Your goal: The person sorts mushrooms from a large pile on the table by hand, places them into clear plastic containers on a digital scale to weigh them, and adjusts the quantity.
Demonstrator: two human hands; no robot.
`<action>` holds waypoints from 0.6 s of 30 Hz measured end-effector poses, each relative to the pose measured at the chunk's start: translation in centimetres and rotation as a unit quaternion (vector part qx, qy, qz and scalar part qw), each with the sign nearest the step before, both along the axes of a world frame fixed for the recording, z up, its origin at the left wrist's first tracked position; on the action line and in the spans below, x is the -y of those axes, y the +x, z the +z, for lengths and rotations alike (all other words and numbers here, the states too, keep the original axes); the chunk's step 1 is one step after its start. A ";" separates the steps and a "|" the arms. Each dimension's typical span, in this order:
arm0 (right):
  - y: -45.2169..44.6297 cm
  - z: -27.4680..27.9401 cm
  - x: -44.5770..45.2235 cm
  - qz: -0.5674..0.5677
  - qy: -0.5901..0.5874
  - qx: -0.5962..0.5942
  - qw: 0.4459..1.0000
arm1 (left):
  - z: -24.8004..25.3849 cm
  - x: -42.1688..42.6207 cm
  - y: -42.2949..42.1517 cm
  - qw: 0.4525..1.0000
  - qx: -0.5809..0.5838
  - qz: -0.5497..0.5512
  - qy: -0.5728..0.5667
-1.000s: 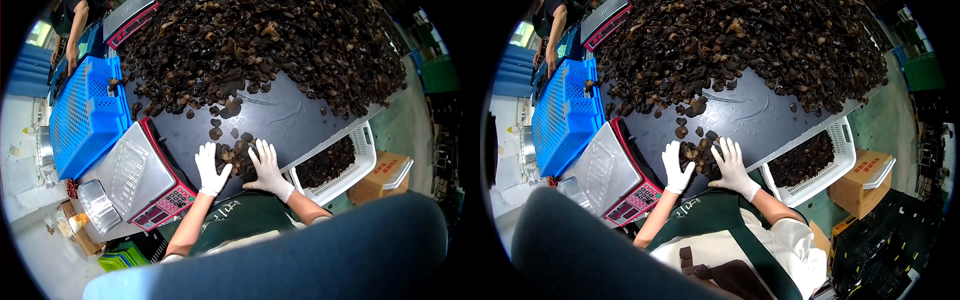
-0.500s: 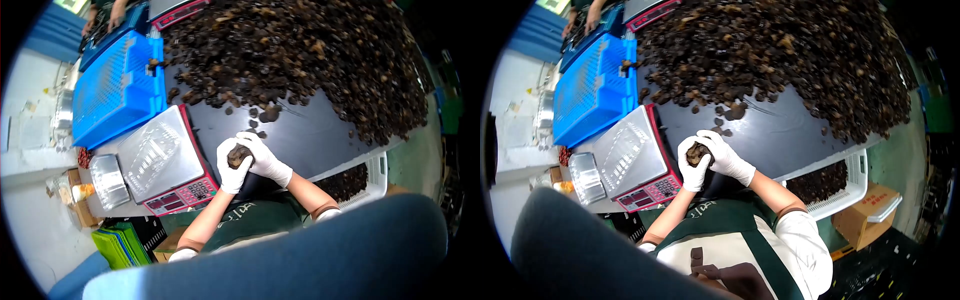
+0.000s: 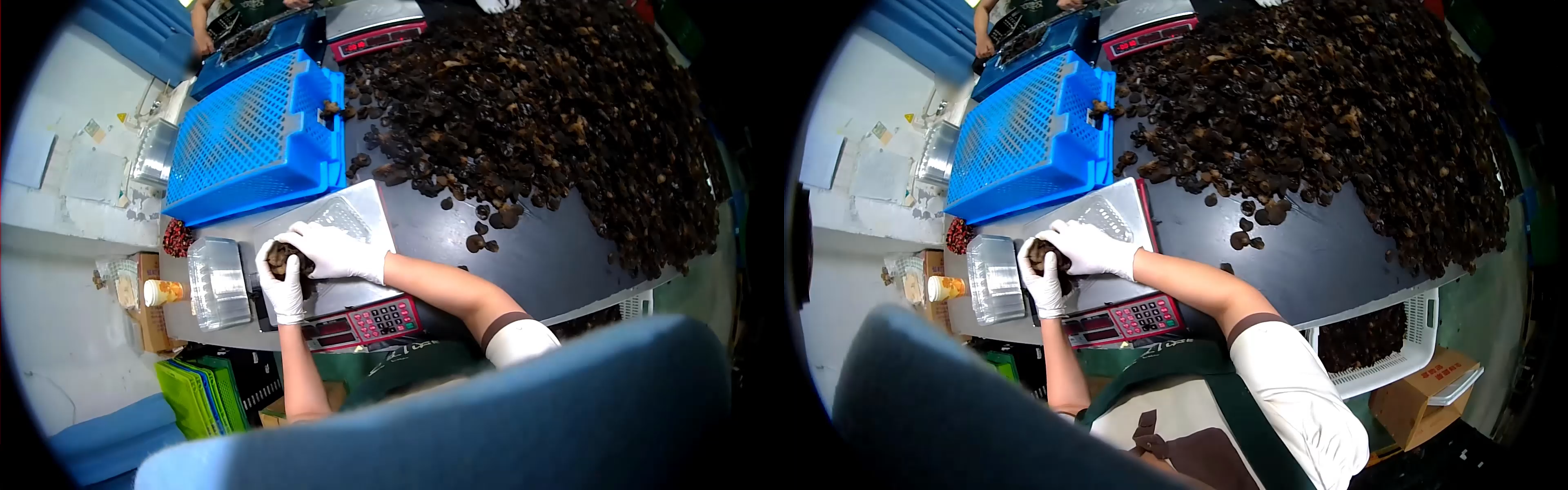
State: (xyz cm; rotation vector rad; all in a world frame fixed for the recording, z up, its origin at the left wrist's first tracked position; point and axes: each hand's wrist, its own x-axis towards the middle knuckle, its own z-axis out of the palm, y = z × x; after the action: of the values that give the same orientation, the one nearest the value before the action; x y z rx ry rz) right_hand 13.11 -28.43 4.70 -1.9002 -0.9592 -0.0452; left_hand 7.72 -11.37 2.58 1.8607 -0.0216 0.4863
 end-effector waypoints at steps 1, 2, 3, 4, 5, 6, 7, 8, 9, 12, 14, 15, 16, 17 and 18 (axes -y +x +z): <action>0.3 -0.4 0.0 0.003 -0.040 0.003 0.999 | -0.6 -0.9 0.3 1.000 -0.017 -0.012 0.022; 0.6 -1.2 0.1 0.008 -0.089 0.016 0.996 | -1.2 -1.8 0.3 0.996 -0.019 -0.019 0.087; 0.9 -1.4 0.5 0.014 -0.100 0.030 0.994 | -1.2 -2.4 0.4 0.988 -0.022 -0.026 0.151; 0.9 -1.6 1.4 0.003 -0.124 0.049 0.991 | -1.3 -2.8 0.4 0.985 -0.016 -0.040 0.168; 0.8 -0.5 2.5 -0.009 -0.149 0.068 0.987 | -0.7 -3.3 0.3 0.973 -0.017 -0.051 0.224; 0.8 0.2 3.4 -0.009 -0.168 0.046 0.985 | -0.5 -3.7 0.3 0.972 -0.009 -0.065 0.224; 0.8 0.2 3.9 -0.024 -0.147 0.070 0.986 | -0.3 -4.0 0.3 0.971 -0.002 -0.080 0.223; 0.6 0.6 4.5 -0.020 -0.152 0.064 0.986 | 0.0 -4.3 0.1 0.969 0.009 -0.104 0.225; 0.4 1.0 4.9 -0.017 -0.155 0.056 0.986 | 0.6 -4.6 -0.1 0.958 0.006 -0.112 0.262; -0.2 1.2 6.0 -0.047 -0.144 0.077 0.986 | 2.6 -4.4 -0.3 0.933 0.007 -0.155 0.325; -0.2 0.1 6.0 -0.038 -0.141 0.073 0.987 | 2.5 -4.1 -0.3 0.914 0.001 -0.179 0.364; -0.2 -0.8 6.0 -0.026 -0.136 0.067 0.988 | 1.9 -4.1 -0.2 0.907 0.000 -0.195 0.374; -0.3 -1.4 5.9 -0.025 -0.140 0.078 0.987 | 1.6 -4.2 -0.3 0.888 0.001 -0.182 0.422; -0.6 -2.1 5.6 -0.039 -0.125 0.091 0.987 | 1.5 -4.2 -0.2 0.901 -0.002 -0.188 0.392; -0.7 -2.6 5.4 -0.043 -0.119 0.091 0.988 | 1.3 -4.3 -0.1 0.901 0.003 -0.187 0.390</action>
State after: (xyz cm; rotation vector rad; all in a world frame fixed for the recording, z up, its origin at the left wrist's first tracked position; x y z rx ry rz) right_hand 12.39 -33.80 2.12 -2.1869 -1.0412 -0.1655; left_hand 7.61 -7.11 3.86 2.5561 -0.6535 0.2156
